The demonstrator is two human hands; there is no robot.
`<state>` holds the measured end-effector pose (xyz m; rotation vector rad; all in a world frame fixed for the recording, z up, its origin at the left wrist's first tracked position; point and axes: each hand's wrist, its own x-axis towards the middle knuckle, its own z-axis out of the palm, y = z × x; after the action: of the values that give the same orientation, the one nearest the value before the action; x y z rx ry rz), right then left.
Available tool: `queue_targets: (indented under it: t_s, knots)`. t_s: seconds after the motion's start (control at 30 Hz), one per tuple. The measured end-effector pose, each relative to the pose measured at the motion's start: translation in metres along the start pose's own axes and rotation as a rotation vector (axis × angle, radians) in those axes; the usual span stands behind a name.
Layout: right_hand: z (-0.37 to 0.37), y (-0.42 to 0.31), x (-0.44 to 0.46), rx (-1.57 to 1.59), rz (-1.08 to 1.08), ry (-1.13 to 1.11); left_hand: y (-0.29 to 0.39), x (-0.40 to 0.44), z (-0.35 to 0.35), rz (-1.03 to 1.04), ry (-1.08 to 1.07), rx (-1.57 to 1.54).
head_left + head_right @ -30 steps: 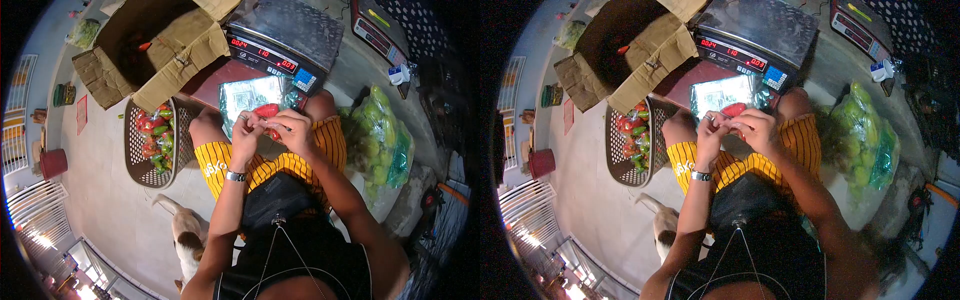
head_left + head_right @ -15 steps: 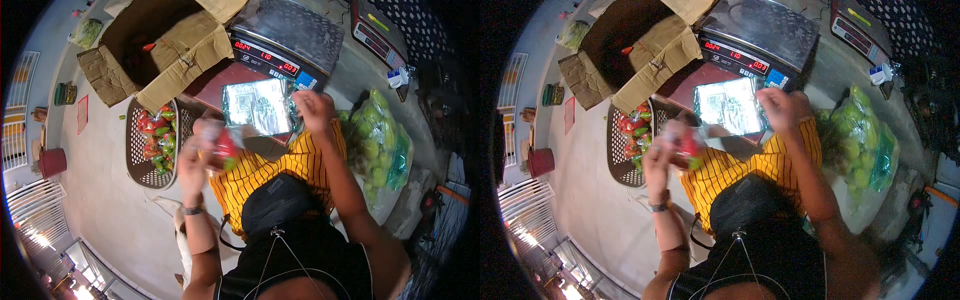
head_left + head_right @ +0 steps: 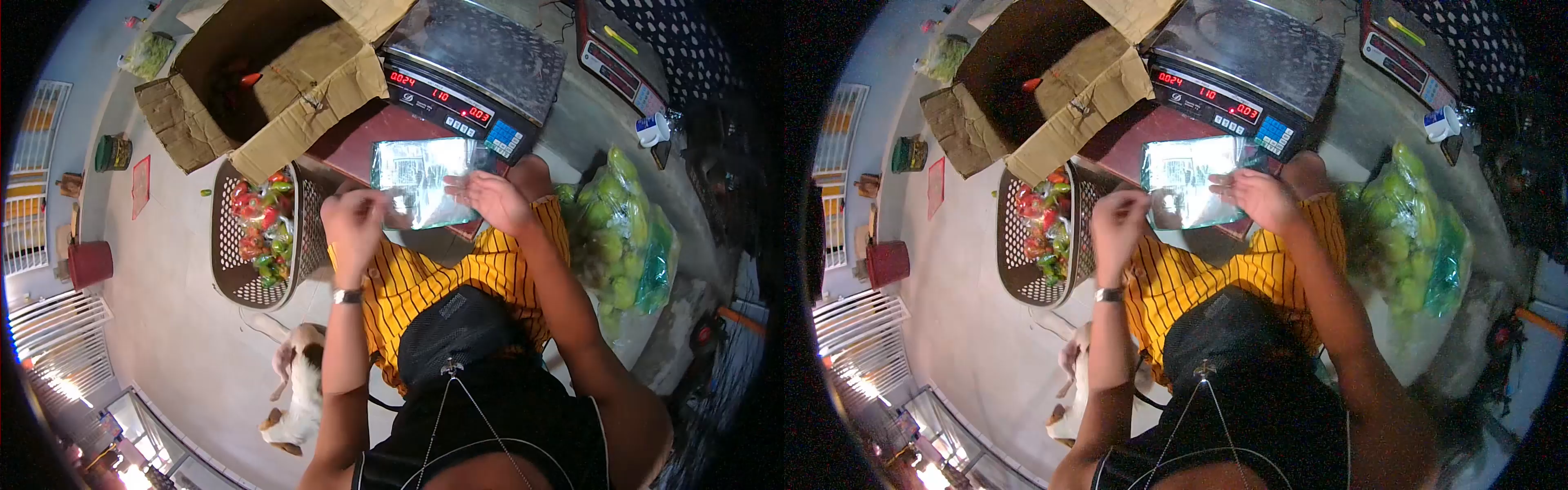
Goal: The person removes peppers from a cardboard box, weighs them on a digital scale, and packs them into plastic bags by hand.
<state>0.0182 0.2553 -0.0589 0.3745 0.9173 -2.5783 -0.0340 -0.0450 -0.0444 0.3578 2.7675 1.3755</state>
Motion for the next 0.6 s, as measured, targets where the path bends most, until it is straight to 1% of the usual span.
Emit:
queue_targets:
  t_s: [0.03, 0.07, 0.17, 0.2, 0.3, 0.33, 0.43, 0.47, 0.57, 0.6]
  knots:
    - [0.001, -0.004, 0.0, 0.162, 0.077, -0.091, 0.008, 0.001, 0.02, -0.074, -0.047, -0.059]
    - [-0.01, 0.003, 0.004, 0.012, 0.022, -0.098, 0.017, 0.003, 0.041, -0.151, -0.089, -0.115]
    - [-0.007, 0.01, 0.016, -0.657, 0.149, 0.203, 0.001, 0.01, 0.072, -0.094, 0.145, 0.097]
    - [-0.03, 0.025, 0.025, -1.037, -0.13, 0.163, -0.013, 0.01, 0.076, -0.049, 0.195, 0.146]
    - [-0.023, 0.024, 0.031, -1.721, -0.52, 0.07, -0.018, 0.009, 0.068, -0.115, 0.195, 0.048]
    - [-0.024, 0.025, 0.036, -1.73, -0.56, 0.042, -0.021, 0.007, 0.068, -0.124, 0.178, 0.037]
    - [-0.01, 0.024, 0.039, -1.652, -0.677, 0.195, -0.024, 0.001, 0.069, -0.092, 0.117, 0.04]
    - [-0.004, 0.023, 0.036, -1.572, -0.65, 0.215, -0.028, 0.0, 0.072, -0.022, 0.114, 0.082]
    - [-0.056, 0.044, 0.049, -1.604, -0.613, 0.235, -0.025, -0.002, 0.075, 0.003, 0.094, 0.226]
    - [-0.052, 0.042, 0.046, -1.625, -0.619, 0.268, -0.023, -0.002, 0.077, -0.004, 0.101, 0.238]
